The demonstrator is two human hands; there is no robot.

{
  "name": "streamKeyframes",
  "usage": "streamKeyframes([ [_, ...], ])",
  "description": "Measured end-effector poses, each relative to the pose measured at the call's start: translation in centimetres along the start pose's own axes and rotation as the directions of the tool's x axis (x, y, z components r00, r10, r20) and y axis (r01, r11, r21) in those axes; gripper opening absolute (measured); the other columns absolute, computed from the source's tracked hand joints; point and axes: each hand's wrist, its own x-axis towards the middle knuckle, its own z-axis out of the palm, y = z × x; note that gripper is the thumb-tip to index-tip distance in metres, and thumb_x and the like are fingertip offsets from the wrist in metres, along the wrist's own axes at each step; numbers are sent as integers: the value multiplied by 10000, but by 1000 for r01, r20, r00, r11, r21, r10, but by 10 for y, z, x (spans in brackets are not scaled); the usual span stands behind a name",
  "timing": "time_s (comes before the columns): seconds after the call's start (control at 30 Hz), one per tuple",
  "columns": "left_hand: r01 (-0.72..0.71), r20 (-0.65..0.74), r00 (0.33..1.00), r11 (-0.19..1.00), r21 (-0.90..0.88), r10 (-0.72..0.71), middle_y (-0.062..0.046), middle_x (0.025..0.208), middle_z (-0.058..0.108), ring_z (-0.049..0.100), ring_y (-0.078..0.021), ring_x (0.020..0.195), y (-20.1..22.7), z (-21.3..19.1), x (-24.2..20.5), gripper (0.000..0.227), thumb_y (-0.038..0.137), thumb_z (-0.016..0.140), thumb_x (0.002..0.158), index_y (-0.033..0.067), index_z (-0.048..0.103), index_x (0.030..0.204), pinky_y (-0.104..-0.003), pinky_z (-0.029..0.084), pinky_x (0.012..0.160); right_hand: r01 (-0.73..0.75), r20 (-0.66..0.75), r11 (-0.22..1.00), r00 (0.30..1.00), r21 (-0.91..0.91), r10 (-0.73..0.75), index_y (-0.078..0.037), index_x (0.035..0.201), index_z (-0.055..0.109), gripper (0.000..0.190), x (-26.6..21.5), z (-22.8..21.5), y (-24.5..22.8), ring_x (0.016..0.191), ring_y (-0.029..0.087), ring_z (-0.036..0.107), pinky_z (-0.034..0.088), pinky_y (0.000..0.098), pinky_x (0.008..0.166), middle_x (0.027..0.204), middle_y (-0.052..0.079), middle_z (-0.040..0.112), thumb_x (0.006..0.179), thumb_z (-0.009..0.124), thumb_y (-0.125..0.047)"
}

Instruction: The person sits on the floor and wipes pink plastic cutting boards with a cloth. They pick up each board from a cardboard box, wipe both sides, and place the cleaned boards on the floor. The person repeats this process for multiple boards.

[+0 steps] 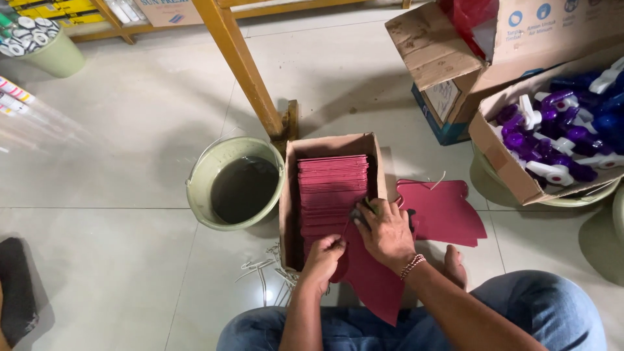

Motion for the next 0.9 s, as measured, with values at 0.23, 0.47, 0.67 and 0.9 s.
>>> streamKeyframes([
  [0.23, -18, -83, 996, 999, 47, 22, -58, 1036, 764, 632, -110, 918, 6, 0, -13, 250, 60, 597, 977, 45, 744, 1179, -212, 472, 819, 372, -91, 915, 928, 157, -362, -199, 1319, 691, 397, -1, -13, -2, 957, 299, 577, 473, 489, 721, 1211, 62, 626, 980, 602, -385],
  [0.47, -32, -190, 981, 999, 34, 38, -10, 827, 669, 518, -102, 778, 1, -6, -5, 142, 48, 601, 933, 66, 741, 951, -250, 421, 694, 230, -19, 972, 973, 52, -230, -194, 1346, 650, 455, -24, -17, -22, 1030, 346, 570, 492, 512, 792, 1306, 125, 574, 960, 587, -427],
  [0.67, -34, -209, 977, 999, 18, 37, -4, 874, 654, 537, -105, 829, -23, -23, -3, 95, 17, 639, 940, 66, 714, 971, -216, 397, 804, 47, 29, 999, 998, 16, -47, -291, 1338, 675, 430, -20, 0, 5, 998, 325, 565, 480, 528, 767, 1295, 14, 601, 946, 577, -440],
  [0.9, 118, -210, 967, 983, -139, -146, -91, 1006, 774, 649, -189, 930, 14, -15, -18, 239, 43, 621, 960, 59, 802, 1116, -309, 528, 777, 606, 262, 750, 703, 266, -661, -224, 1465, 580, 524, -50, -39, -23, 1144, 303, 479, 403, 543, 883, 1379, 45, 553, 955, 607, -339],
])
